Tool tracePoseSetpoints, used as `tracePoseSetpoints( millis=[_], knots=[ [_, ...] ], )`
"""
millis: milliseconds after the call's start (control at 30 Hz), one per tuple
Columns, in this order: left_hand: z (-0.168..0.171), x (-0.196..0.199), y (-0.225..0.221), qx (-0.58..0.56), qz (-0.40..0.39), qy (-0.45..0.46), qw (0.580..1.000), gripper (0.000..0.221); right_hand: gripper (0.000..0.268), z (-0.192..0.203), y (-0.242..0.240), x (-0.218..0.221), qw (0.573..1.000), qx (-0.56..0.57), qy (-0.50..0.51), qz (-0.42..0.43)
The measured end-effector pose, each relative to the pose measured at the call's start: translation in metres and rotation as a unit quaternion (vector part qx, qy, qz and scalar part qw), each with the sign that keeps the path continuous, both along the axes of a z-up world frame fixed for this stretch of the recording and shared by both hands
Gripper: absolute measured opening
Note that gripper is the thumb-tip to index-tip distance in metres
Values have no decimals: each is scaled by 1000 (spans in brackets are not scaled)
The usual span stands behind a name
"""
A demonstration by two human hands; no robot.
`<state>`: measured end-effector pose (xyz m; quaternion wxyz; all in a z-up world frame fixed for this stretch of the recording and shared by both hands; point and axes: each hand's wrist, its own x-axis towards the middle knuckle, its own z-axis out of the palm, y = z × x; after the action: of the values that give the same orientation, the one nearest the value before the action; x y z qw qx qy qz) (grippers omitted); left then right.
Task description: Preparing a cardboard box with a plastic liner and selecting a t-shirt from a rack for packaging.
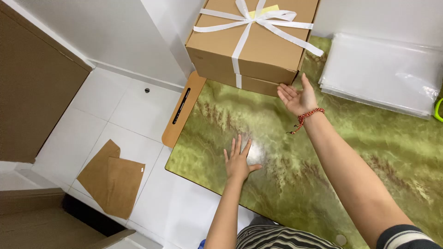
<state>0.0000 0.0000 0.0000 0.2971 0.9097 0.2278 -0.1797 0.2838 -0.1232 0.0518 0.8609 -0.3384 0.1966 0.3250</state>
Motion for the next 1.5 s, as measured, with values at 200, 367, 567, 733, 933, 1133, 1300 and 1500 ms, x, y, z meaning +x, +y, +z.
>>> tracePoseSetpoints(
  millis=[200, 367, 567, 733, 933, 1133, 1300, 1500],
  knots=[
    [-2, 1, 0, 2, 0, 8, 1000, 113, 149, 36, 26, 3, 1000, -1, 6, 21],
    [1, 1, 1, -2, 0, 8, 1000, 113, 146, 29, 37, 15, 998, -57, 1, 12],
    [2, -3, 1, 8, -4, -9, 1000, 112, 129, 27, -3, -33, 984, -153, -77, -42],
    [-8, -12, 2, 14, -7, -25, 1000, 111, 108, 7, -96, -77, 970, -209, -111, -59],
    [-100, -28, 17, 11, 49, -166, 985, 56, 110, -58, -218, -104, 954, -253, -153, -51],
    [-50, -38, -1, -62, 98, -273, 955, 87, 95, -97, -292, -142, 935, -307, -131, -121],
    [-31, -38, 3, -205, 263, -232, 914, 67, 74, -109, -320, -162, 918, -350, -88, -162],
    [-27, -43, -2, -240, 284, -214, 903, 73, 72, -160, -339, -186, 920, -354, -90, -139]
  ],
)
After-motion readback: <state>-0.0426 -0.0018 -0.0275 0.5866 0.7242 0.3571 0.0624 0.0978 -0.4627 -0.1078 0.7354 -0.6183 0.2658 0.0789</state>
